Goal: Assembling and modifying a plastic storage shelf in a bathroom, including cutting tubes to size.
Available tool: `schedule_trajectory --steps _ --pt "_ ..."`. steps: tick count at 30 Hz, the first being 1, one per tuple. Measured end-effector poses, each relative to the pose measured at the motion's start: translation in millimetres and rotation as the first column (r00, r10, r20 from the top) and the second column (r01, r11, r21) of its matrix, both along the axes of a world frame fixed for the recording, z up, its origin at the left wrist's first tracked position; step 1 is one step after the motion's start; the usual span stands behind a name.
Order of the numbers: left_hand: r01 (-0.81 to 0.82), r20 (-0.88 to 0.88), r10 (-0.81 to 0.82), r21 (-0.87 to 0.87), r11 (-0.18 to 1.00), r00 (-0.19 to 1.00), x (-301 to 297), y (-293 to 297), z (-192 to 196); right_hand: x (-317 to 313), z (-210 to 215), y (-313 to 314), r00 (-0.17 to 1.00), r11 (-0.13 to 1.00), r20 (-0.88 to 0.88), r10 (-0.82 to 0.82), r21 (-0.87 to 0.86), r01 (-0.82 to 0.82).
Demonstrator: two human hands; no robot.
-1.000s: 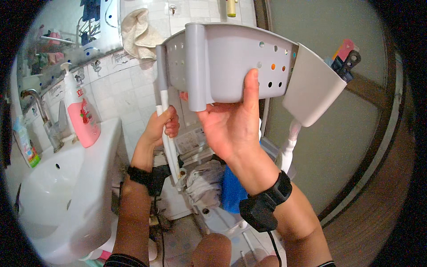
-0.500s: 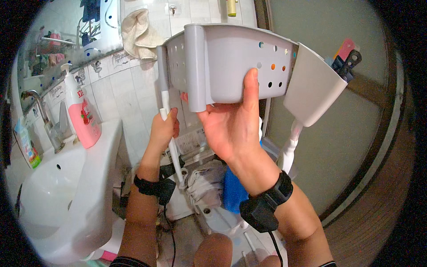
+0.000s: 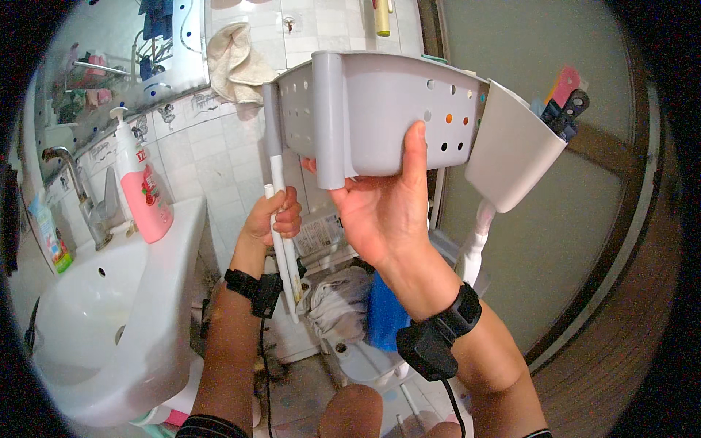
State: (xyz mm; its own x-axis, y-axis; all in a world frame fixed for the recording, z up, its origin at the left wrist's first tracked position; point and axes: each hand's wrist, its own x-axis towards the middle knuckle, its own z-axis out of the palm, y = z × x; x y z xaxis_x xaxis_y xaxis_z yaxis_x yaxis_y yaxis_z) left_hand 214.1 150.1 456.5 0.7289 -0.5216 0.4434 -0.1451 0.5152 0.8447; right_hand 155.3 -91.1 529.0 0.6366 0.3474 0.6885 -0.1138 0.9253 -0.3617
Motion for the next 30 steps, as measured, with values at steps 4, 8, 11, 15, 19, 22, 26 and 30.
schedule_trajectory --steps 4,8,11,15,19,22,26,30 --pt "-0.043 -0.022 0.043 -0.001 0.999 0.999 -1.9 -1.9 -3.9 3.0 -0.5 1.6 1.0 1.0 -0.002 -0.003 -0.016 0.003" --pt "-0.704 0.106 0.696 0.126 0.699 0.71 -10.8 -26.7 -8.6 5.6 -2.0 4.6 1.0 1.0 -0.007 0.016 0.0 -0.016" --pt "-0.973 0.348 0.91 0.127 0.192 0.225 -8.2 -41.9 -16.3 -0.2 0.0 5.1 1.0 1.0 -0.008 0.0 0.0 0.0" --pt "-0.983 0.369 0.914 0.124 0.132 0.169 -15.0 -46.7 -9.6 3.8 -2.0 2.0 1.0 1.0 -0.012 0.007 0.004 -0.007" --pt "-0.485 0.026 0.485 0.084 0.87 0.874 -12.6 -16.2 -14.2 4.2 -3.0 -1.0 1.0 1.0 0.002 0.017 0.006 -0.017" --pt "-0.119 -0.046 0.121 0.052 0.992 0.992 -4.2 5.3 -7.7 3.9 -2.0 1.8 0.998 0.999 -0.041 0.039 0.013 -0.038" --pt "-0.146 0.002 0.147 0.145 0.979 0.989 -11.2 14.3 6.6 -1.1 4.0 3.7 0.999 0.998 -0.024 0.048 0.033 -0.047" --pt "-0.352 -0.038 0.357 0.1 0.93 0.933 -6.5 -7.5 -14.2 7.8 -5.5 2.1 1.0 1.0 -0.007 0.03 0.0 -0.03"
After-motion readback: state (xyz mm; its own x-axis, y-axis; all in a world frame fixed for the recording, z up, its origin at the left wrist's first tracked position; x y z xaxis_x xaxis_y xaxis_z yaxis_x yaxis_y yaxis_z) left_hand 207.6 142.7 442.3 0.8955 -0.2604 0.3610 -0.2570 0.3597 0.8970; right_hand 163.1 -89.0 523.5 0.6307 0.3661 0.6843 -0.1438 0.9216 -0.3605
